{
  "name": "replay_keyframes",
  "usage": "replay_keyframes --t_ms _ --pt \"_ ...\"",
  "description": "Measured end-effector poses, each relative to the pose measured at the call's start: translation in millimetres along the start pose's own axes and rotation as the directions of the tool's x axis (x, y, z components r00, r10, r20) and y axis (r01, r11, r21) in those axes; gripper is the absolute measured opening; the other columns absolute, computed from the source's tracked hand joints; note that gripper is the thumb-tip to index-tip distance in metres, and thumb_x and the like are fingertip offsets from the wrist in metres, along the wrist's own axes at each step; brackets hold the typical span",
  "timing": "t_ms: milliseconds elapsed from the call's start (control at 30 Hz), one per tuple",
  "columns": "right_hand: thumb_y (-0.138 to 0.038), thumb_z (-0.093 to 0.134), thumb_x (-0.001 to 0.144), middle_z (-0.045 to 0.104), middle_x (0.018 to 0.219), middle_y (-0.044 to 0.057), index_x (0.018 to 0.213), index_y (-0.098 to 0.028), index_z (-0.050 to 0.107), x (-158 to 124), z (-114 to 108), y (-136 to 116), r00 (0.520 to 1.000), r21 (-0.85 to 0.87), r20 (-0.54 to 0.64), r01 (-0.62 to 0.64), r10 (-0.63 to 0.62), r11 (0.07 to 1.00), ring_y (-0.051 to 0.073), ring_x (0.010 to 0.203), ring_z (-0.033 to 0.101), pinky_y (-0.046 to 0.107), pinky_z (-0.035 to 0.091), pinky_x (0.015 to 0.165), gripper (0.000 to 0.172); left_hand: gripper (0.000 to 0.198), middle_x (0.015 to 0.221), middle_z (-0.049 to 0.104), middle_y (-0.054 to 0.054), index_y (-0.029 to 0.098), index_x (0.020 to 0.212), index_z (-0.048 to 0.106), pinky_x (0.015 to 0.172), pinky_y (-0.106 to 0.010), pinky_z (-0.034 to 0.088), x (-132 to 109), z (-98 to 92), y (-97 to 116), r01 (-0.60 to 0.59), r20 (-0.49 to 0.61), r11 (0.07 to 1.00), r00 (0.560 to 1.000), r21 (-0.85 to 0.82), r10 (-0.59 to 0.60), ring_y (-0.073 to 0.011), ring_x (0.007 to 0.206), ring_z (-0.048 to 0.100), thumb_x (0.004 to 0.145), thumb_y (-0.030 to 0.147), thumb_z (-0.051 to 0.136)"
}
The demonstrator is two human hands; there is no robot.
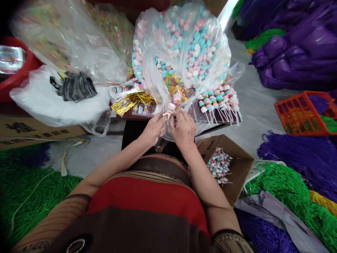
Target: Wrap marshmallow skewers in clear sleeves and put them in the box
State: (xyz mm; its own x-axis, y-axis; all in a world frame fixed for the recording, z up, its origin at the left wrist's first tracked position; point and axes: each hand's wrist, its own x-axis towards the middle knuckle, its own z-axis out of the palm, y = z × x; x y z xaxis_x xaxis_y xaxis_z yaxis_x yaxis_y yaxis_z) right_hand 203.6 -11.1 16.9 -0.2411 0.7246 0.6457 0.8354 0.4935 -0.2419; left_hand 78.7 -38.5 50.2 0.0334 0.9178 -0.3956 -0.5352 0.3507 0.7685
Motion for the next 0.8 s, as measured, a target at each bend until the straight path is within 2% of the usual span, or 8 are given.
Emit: replay_keyframes --t_ms 133,267,333,400,467,567,700,800 --pt "-0.018 0.056 0.089 0.069 0.077 0.004 0.084 -0.022 0.065 3 3 3 0.999 0.031 -0.033 0.014 -0.013 0.999 0.019 0.073 0.062 0.031 0.049 0.069 0.012 0.011 0.045 0.032 0.013 0.019 0.089 0.058 0.041 -0.018 0.019 4 -5.4 -3 -0.016 -0.024 0.998 1.0 0.059 0.017 -0.0038 0.036 0.026 0.097 0.023 0.063" --pt "-0.017 0.056 0.087 0.067 0.074 0.003 0.08 -0.024 0.062 2 8 4 0.998 0.083 -0.054 0.038 -0.034 0.996 0.019 0.069 0.061 0.031 0.049 0.066 0.011 0.005 0.054 0.051 0.008 0.02 0.09 0.066 0.055 -0.019 0.038 14 -11.9 -9 -0.058 -0.068 0.989 0.995 0.139 0.068 -0.0097 0.053 0.052 0.088 0.021 0.071" --pt "-0.017 0.056 0.088 0.066 0.073 0.004 0.081 -0.023 0.061 -1 10 2 0.998 0.109 -0.039 0.056 -0.052 0.992 0.019 0.069 0.061 0.032 0.049 0.067 0.011 0.005 0.058 0.056 0.006 0.021 0.091 0.069 0.06 -0.02 0.042 17 -12.8 -11 -0.061 -0.078 0.988 0.994 0.139 0.072 -0.0123 0.061 0.058 0.087 0.02 0.07" --pt "-0.017 0.056 0.088 0.066 0.073 0.004 0.082 -0.023 0.061 -4 12 0 0.997 0.134 -0.037 0.072 -0.068 0.988 0.019 0.07 0.062 0.032 0.05 0.068 0.01 0.004 0.055 0.054 0.007 0.021 0.091 0.069 0.055 -0.019 0.04 18 -12.2 -12 -0.042 -0.081 0.993 0.995 0.108 0.05 -0.0111 0.055 0.055 0.087 0.019 0.069" --pt "-0.016 0.056 0.087 0.066 0.071 0.003 0.081 -0.023 0.061 -7 11 -2 0.995 0.152 -0.054 0.086 -0.078 0.985 0.018 0.068 0.062 0.031 0.05 0.067 0.011 0.002 0.049 0.045 0.009 0.02 0.087 0.066 0.046 -0.017 0.03 16 -11.4 -10 -0.003 -0.064 0.999 0.998 0.049 0.006 -0.0073 0.043 0.042 0.089 0.018 0.066" --pt "-0.014 0.056 0.084 0.065 0.068 0.0 0.079 -0.024 0.059 -8 7 0 0.996 0.209 -0.068 0.063 -0.05 0.976 0.016 0.063 0.061 0.029 0.051 0.064 0.011 0.02 0.043 0.035 0.011 0.018 0.072 0.056 0.038 -0.017 0.018 11 -12.4 -5 0.099 0.07 0.992 0.993 -0.082 -0.093 -0.0041 0.033 0.025 0.092 0.018 0.057" --pt "-0.017 0.056 0.084 0.069 0.073 -0.001 0.081 -0.024 0.06 -7 -1 4 0.998 0.354 -0.037 -0.04 0.056 0.934 0.015 0.062 0.062 0.028 0.052 0.063 0.009 0.042 0.038 0.031 0.008 0.019 0.061 0.049 0.035 -0.019 0.019 6 -15.1 4 0.251 0.294 0.949 0.937 -0.192 -0.189 -0.0056 0.027 0.024 0.101 0.023 0.034" --pt "-0.019 0.055 0.086 0.069 0.074 -0.001 0.083 -0.024 0.06 -5 -4 3 0.994 0.392 -0.009 -0.096 0.109 0.915 0.016 0.063 0.063 0.029 0.053 0.064 0.007 0.043 0.036 0.03 0.009 0.018 0.061 0.047 0.035 -0.017 0.019 3 -13.1 7 0.288 0.298 0.936 0.928 -0.202 -0.222 -0.0043 0.026 0.024 0.103 0.022 0.036"
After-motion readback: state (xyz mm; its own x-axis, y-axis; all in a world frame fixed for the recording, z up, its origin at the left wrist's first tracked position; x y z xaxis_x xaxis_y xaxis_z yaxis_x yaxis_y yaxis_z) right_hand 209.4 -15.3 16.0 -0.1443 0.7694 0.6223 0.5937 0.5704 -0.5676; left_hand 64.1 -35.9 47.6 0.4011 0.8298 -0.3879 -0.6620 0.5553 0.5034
